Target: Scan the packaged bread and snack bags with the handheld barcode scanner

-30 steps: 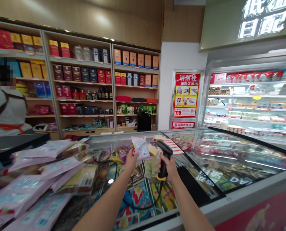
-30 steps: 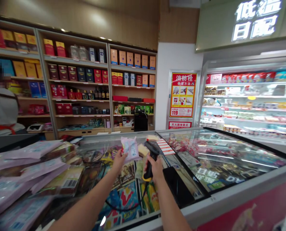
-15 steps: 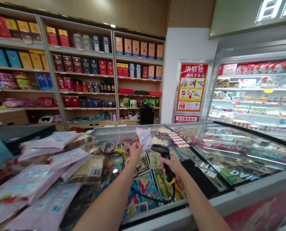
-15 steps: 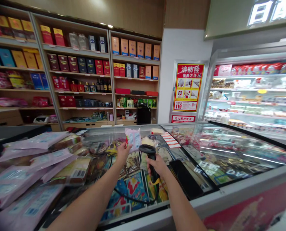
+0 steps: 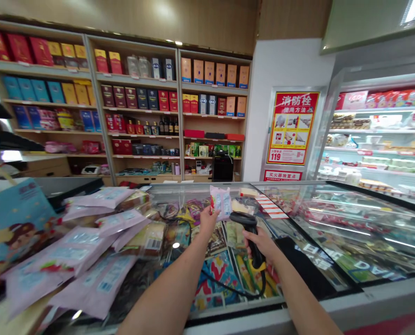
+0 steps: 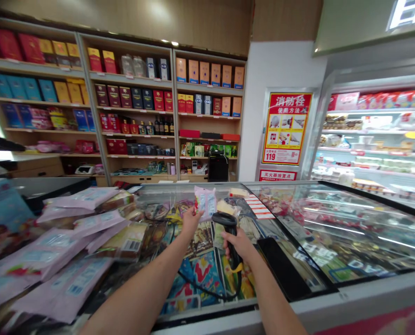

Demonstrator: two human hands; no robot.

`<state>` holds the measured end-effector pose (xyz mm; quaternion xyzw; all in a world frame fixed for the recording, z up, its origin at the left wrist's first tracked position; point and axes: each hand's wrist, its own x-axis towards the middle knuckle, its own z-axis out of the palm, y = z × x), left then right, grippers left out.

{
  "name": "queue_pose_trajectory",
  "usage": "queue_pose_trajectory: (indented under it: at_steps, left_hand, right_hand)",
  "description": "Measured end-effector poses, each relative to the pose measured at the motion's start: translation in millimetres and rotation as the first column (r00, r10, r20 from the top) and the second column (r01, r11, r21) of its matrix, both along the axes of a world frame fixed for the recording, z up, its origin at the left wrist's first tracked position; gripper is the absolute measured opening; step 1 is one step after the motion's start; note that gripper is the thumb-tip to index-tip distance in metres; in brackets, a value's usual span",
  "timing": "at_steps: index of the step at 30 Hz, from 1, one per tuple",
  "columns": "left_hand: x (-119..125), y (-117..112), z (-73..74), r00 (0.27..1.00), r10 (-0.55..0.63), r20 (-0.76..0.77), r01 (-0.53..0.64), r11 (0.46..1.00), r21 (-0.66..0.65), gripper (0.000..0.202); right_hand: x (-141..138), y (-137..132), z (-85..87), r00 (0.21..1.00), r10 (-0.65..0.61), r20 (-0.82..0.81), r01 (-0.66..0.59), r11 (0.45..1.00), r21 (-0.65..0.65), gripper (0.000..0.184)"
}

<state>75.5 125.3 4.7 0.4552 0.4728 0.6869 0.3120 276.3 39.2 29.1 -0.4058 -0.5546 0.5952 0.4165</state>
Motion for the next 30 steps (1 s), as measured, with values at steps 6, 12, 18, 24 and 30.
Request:
queue_pose_trajectory:
  at_steps: [6,12,18,24,30]
  left_hand:
    - [6.2,-16.8,12.6,0.995,0.059,0.085,-0.06,0.998,0.01,0.009]
    - [-33.5,-53.2,39.4,0.97,0.21,0.119,-0.214,0.977,0.022,0.019]
    - [-111.1,-121.5,66.8,0.907,0.404,0.118,-0.415,0.905,0.097,0.039]
    - [-180.5,-186.8,96.2,0.796,0.603,0.05,-0.603,0.786,0.136,0.061]
    - [-217.7,-227.7,88.4,0.651,0.738,-0.176,-0.746,0.666,0.032,0.075]
  right_hand:
    - [-11.0,1.9,1.5,0.996,0.018,-0.088,-0.019,1.0,-0.013,0.039]
    - [-52.7,-4.5,27.0,0.974,0.203,-0.1,-0.197,0.978,0.069,0.039]
    - [-121.0,-24.0,56.7,0.92,0.376,-0.114,-0.365,0.925,0.108,0.042]
    - [-196.7,-46.3,78.1,0.85,0.52,-0.083,-0.5,0.847,0.182,0.045]
    - [-249.3,-72.0,90.9,0.777,0.627,-0.067,-0.607,0.772,0.189,0.043]
